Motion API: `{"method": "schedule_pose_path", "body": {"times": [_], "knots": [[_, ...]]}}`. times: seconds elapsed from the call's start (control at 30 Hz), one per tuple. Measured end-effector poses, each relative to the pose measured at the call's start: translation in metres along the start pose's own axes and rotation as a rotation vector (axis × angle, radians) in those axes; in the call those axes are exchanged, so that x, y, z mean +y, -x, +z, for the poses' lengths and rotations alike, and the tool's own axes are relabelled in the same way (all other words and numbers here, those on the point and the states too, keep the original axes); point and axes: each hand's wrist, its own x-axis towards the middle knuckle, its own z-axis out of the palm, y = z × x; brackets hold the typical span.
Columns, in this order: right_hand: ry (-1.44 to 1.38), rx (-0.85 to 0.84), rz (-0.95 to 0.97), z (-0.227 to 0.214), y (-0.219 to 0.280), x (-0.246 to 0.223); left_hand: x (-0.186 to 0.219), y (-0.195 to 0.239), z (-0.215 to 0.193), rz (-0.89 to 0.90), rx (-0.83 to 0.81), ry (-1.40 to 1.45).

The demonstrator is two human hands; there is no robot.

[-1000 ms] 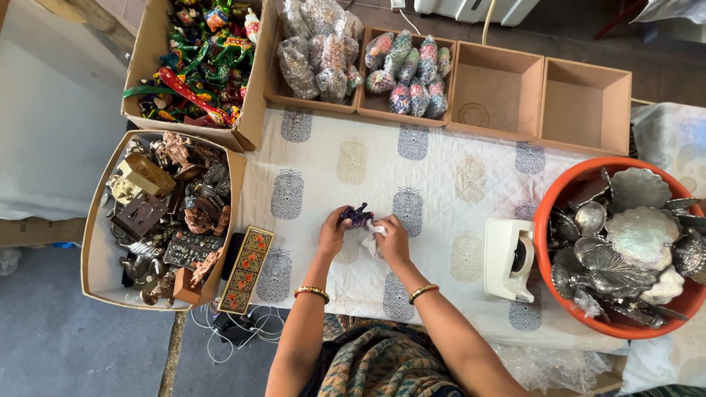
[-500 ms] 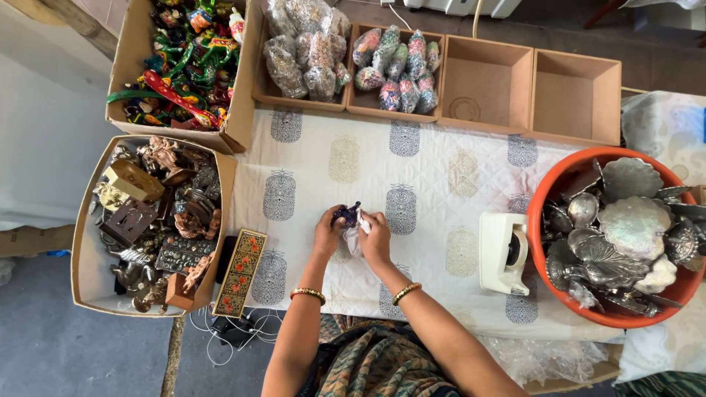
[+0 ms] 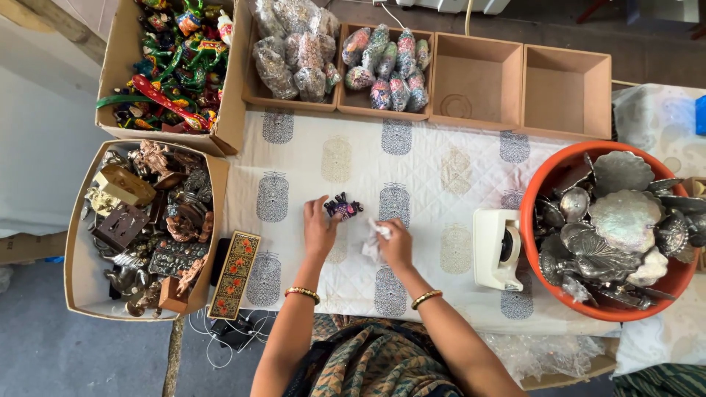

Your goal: Wrapping small decorative figurines in tissue paper.

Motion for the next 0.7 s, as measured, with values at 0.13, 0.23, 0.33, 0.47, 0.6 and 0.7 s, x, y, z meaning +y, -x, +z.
{"method": "schedule_pose_path", "body": {"times": [0.13, 0.23, 0.33, 0.47, 0.6, 0.7], "knots": [[0.012, 0.065, 0.1, -0.018, -0.029, -0.009, 0.046, -0.012, -0.04, 0.261, -0.19, -0.131], [-0.028, 0.096, 0.042, -0.01, -0.052, -0.036, 0.036, -0.015, -0.032, 0.276, -0.198, -0.253], [0.038, -0.043, -0.006, 0.02, -0.06, -0.053, 0.035, -0.016, -0.03, 0.248, -0.156, -0.184], [0.183, -0.092, -0.206, 0.056, -0.038, -0.048, 0.024, -0.014, -0.023, 0.242, -0.15, -0.215], [0.176, -0.062, -0.382, 0.045, -0.015, -0.042, 0.028, -0.015, -0.023, 0.222, -0.154, -0.218], [0.207, -0.138, -0.388, 0.033, -0.008, -0.038, 0.022, -0.015, -0.021, 0.245, -0.127, -0.176]]}}
